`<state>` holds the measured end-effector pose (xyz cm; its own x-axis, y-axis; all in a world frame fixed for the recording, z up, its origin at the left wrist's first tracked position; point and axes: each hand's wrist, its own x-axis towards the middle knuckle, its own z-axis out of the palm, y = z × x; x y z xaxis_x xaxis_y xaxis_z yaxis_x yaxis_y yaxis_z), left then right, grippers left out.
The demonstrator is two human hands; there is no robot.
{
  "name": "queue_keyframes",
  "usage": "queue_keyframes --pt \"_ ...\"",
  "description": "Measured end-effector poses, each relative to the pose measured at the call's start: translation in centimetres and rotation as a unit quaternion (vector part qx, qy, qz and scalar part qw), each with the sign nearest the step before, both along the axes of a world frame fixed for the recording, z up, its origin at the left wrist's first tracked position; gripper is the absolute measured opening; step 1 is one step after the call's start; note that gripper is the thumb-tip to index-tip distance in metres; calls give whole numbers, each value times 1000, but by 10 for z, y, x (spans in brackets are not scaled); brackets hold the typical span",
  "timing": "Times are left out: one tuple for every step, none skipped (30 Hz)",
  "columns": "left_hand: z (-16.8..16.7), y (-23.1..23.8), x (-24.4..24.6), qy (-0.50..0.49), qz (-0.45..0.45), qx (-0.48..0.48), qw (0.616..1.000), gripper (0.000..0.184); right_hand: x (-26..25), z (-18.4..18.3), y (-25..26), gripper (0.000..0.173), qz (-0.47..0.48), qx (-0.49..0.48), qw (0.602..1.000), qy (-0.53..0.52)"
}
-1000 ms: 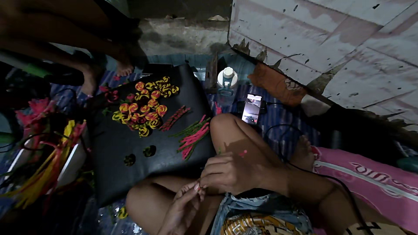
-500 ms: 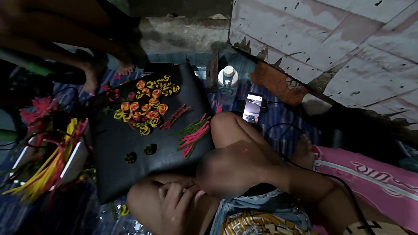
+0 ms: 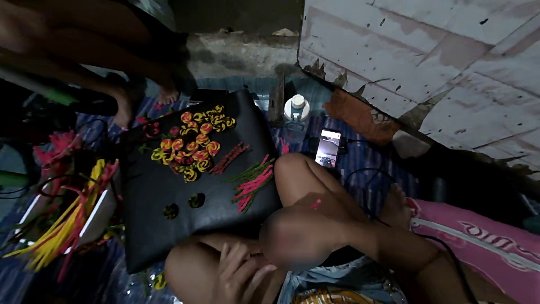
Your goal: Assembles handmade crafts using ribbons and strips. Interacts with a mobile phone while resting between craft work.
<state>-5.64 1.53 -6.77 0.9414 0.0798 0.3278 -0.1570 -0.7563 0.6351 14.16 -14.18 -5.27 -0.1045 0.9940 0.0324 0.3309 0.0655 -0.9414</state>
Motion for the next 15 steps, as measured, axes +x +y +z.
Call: queue_keyframes --pt "0 1 1 8 -7 -28 1000 22 0 1 1 12 2 1 1000 -2" --pt "0 3 3 12 -14 -49 999 21 0 2 2 12 6 -1 1000 -5" --pt "0 3 4 16 -20 -70 997 21 0 3 2 12 11 -4 1000 -7" --pt "-1 3 5 23 -26 -90 995 22 0 2 3 12 18 -4 1000 -10" --pt "-1 3 5 34 -31 -108 993 22 1 3 4 12 23 -4 1000 -15" --pt "-2 2 5 48 -34 -128 990 23 1 3 4 11 27 -3 999 -18" --pt "-2 0 4 60 -33 -153 986 23 2 3 4 11 27 2 999 -19" --pt "-3 -2 3 67 -27 -182 981 23 2 3 4 11 22 12 999 -20" --pt "-4 -4 3 69 -18 -211 975 23 2 1 3 11 13 30 999 -20" --pt "-6 -6 3 65 -6 -237 969 22 0 -2 2 11 -5 60 998 -19" --pt "-7 -7 3 58 9 -260 964 19 -3 -7 2 11 -34 105 994 -22" --pt "-9 -6 4 49 25 -276 960 17 -7 -12 4 11 -67 156 985 -35" --pt "-9 -4 5 40 39 -278 959 14 -9 -16 6 11 -98 200 973 -61" --pt "-8 -1 6 31 51 -264 963 13 -12 -20 9 12 -121 233 960 -99" --pt "-6 2 7 27 61 -240 968 14 -13 -23 11 14 -138 258 946 -139"
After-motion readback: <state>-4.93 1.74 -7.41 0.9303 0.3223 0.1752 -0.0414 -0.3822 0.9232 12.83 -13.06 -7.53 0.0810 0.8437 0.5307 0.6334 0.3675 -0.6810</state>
